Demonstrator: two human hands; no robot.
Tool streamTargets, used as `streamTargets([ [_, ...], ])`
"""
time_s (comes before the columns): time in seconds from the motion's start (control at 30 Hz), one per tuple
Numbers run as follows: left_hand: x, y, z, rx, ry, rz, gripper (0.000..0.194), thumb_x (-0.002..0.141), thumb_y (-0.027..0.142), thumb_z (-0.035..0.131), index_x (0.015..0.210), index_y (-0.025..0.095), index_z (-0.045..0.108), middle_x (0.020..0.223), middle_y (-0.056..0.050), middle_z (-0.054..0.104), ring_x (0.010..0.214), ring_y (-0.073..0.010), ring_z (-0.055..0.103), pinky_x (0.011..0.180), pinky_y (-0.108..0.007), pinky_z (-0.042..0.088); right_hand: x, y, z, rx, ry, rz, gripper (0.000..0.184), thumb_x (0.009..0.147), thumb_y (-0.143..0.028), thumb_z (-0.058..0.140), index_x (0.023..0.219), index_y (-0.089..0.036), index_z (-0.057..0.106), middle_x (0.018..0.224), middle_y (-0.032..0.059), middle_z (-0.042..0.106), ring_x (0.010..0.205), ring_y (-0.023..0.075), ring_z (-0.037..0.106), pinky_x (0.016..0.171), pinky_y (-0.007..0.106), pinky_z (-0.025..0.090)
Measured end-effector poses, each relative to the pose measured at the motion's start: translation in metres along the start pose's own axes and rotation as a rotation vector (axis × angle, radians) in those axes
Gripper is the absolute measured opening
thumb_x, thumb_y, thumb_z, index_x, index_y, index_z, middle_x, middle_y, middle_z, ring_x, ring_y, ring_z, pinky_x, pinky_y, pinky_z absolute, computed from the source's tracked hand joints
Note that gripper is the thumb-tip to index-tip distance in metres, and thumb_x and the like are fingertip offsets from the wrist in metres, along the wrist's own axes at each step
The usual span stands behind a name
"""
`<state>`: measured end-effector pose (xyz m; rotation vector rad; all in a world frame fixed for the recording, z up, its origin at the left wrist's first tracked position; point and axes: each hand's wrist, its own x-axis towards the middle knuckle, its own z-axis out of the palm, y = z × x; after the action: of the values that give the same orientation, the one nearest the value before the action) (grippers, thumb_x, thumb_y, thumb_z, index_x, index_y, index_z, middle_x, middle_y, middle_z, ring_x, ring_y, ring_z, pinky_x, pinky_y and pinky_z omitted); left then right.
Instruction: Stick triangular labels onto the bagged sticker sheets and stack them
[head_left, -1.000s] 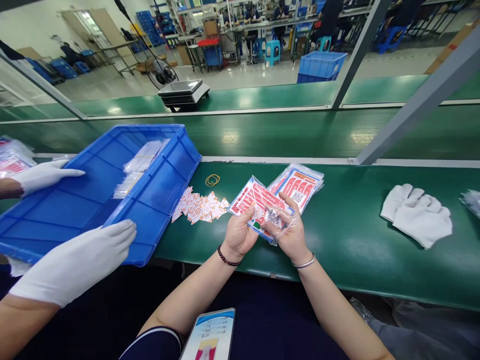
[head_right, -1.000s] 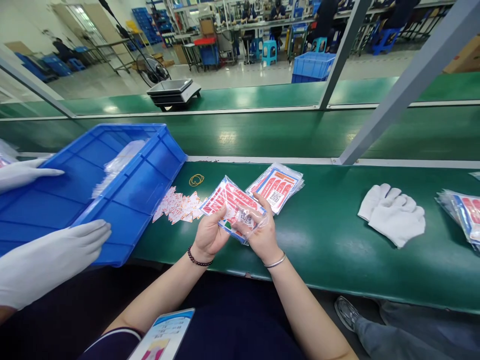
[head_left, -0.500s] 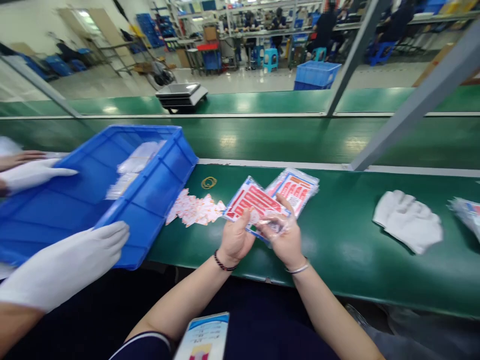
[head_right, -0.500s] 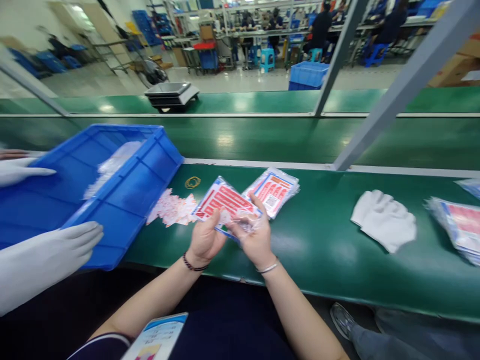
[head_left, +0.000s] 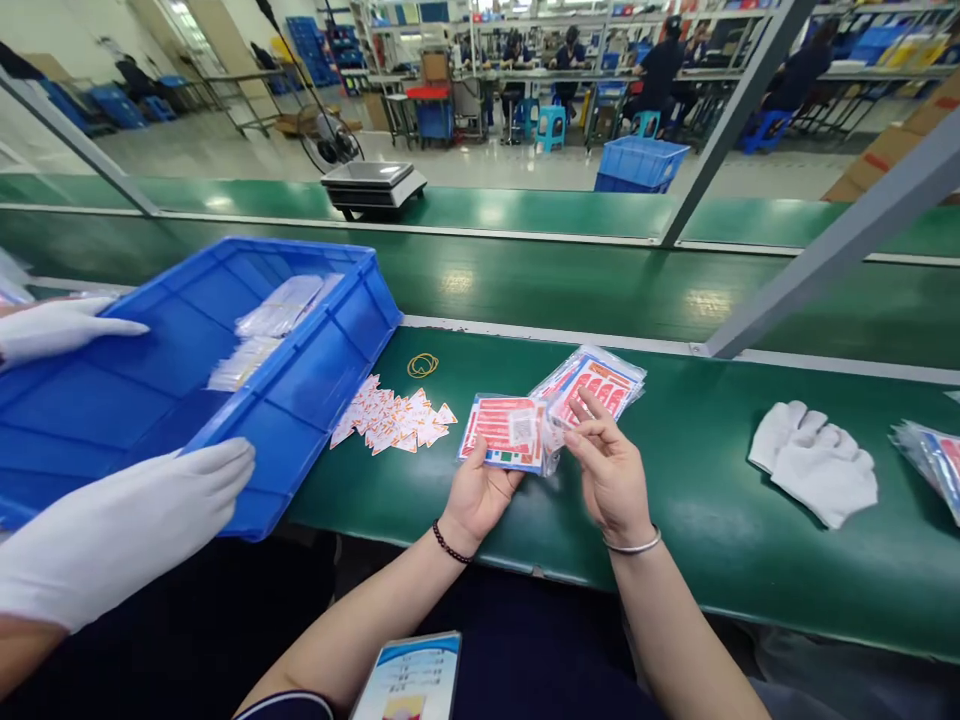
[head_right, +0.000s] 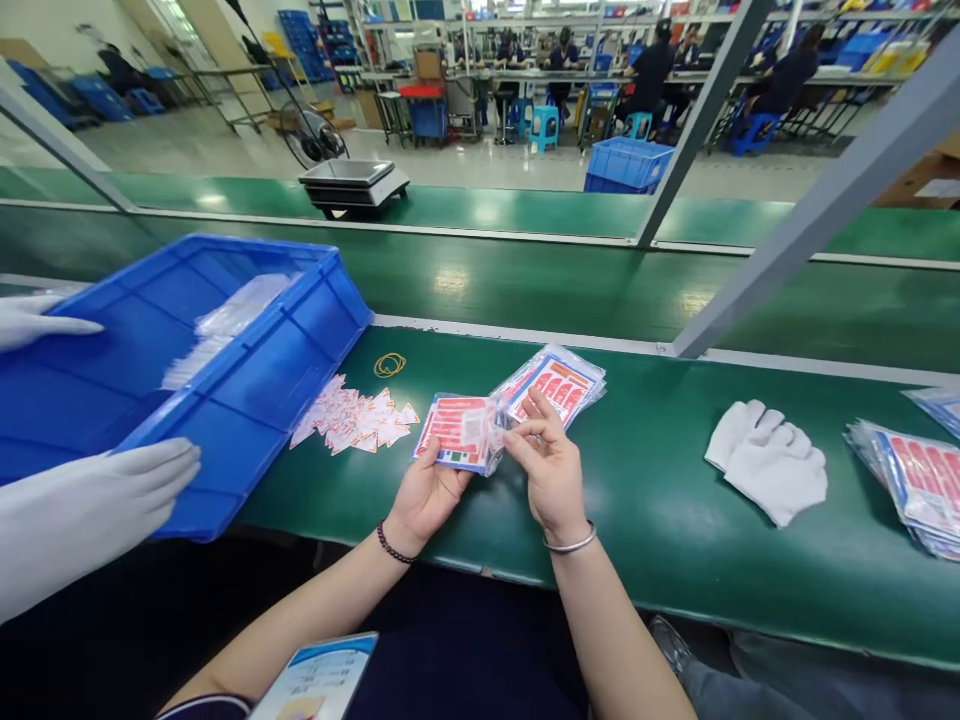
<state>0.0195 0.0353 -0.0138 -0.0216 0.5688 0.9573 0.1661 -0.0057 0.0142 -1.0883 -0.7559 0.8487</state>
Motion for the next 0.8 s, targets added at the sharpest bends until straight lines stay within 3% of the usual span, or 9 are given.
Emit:
streamTargets([
  [0.07,-0.002,0.013,-0.004,-0.067,0.019,0.027,0.042,0.104,0.030,0.025,0.137,0.017,0.047,0.104,-0.007,0.074,0.091,-0.0146,0.071,0.078,-0.026,0.056,0.001,-0.006,0.001,0.089,0.062,0.004,0.024,0.071,-0.037,0.078,0.074,-0.020,0.061,0.096,0.0044,0.069,0.080,0.0159,0.064,0.070,0.030,0.053],
  [0.17,-0.011,0.035,-0.013,-0.108,-0.017,0.078,0.038,0.104,0.032,0.028,0.118,0.018,0.061,0.101,-0.004,0.074,0.086,-0.0108,0.070,0.070,-0.019,0.055,0.007,0.001,0.012,0.067,0.129,0.033,0.030,0.072,-0.042,0.076,0.080,-0.021,0.056,0.066,-0.0034,0.060,0.053,0.0100,0.054,0.052,0.024,0.047],
  [0.3,-0.024,0.058,-0.020,-0.037,-0.034,0.185,0.037,0.103,0.031,0.031,0.104,0.020,0.067,0.106,-0.002,0.073,0.090,-0.0096,0.069,0.071,-0.018,0.054,0.023,0.033,0.048,-0.168,-0.043,0.120,0.039,0.071,-0.052,0.072,0.083,-0.020,0.054,0.070,0.0001,0.062,0.063,0.0151,0.061,0.060,0.031,0.054],
  [0.4,-0.028,0.065,-0.017,0.038,-0.056,0.295,0.030,0.101,0.028,0.038,0.110,0.023,0.066,0.116,-0.003,0.070,0.101,-0.0124,0.066,0.081,-0.023,0.054,0.028,0.043,0.075,-0.301,-0.152,0.048,0.047,0.076,-0.061,0.062,0.096,-0.018,0.059,0.094,0.0091,0.066,0.086,0.0201,0.064,0.073,0.035,0.056],
  [0.47,-0.027,0.064,-0.013,0.058,-0.076,0.371,0.027,0.099,0.023,0.042,0.113,0.026,0.065,0.121,-0.001,0.068,0.108,-0.0133,0.063,0.088,-0.027,0.053,0.023,0.037,0.084,-0.287,-0.285,-0.002,0.050,0.082,-0.062,0.056,0.106,-0.019,0.058,0.100,0.0095,0.066,0.089,0.0194,0.064,0.074,0.033,0.055],
  [0.57,-0.026,0.059,-0.015,0.109,-0.137,0.362,0.027,0.093,0.020,0.052,0.116,0.030,0.064,0.124,0.000,0.066,0.111,-0.0149,0.062,0.091,-0.031,0.052,0.009,0.018,0.079,-0.330,-0.428,-0.019,0.040,0.080,-0.053,0.064,0.101,-0.019,0.059,0.086,0.0045,0.066,0.076,0.0162,0.063,0.067,0.029,0.054],
  [0.67,-0.023,0.063,-0.029,0.195,-0.225,0.301,0.035,0.081,0.034,0.070,0.115,0.028,0.065,0.120,-0.002,0.068,0.112,-0.0204,0.060,0.095,-0.037,0.050,-0.002,-0.007,0.055,-0.404,-0.297,-0.124,0.023,0.083,-0.042,0.063,0.087,-0.019,0.059,0.080,0.0025,0.064,0.070,0.0141,0.061,0.065,0.027,0.052],
  [0.73,-0.019,0.074,-0.038,0.296,-0.249,0.383,0.046,0.072,0.045,0.076,0.113,0.028,0.066,0.114,-0.004,0.069,0.109,-0.0225,0.060,0.096,-0.040,0.049,-0.006,-0.025,0.036,-0.426,-0.248,-0.231,0.017,0.088,-0.037,0.058,0.086,-0.020,0.059,0.079,0.0017,0.063,0.069,0.0133,0.059,0.065,0.027,0.051],
  [0.8,-0.015,0.087,-0.040,0.538,-0.232,0.543,0.047,0.068,0.044,0.081,0.109,0.027,0.069,0.114,-0.005,0.068,0.112,-0.0233,0.058,0.102,-0.040,0.044,-0.010,-0.041,0.021,-0.523,-0.275,-0.342,0.012,0.090,-0.031,0.056,0.085,-0.021,0.059,0.077,0.0012,0.062,0.069,0.0131,0.058,0.065,0.026,0.049],
])
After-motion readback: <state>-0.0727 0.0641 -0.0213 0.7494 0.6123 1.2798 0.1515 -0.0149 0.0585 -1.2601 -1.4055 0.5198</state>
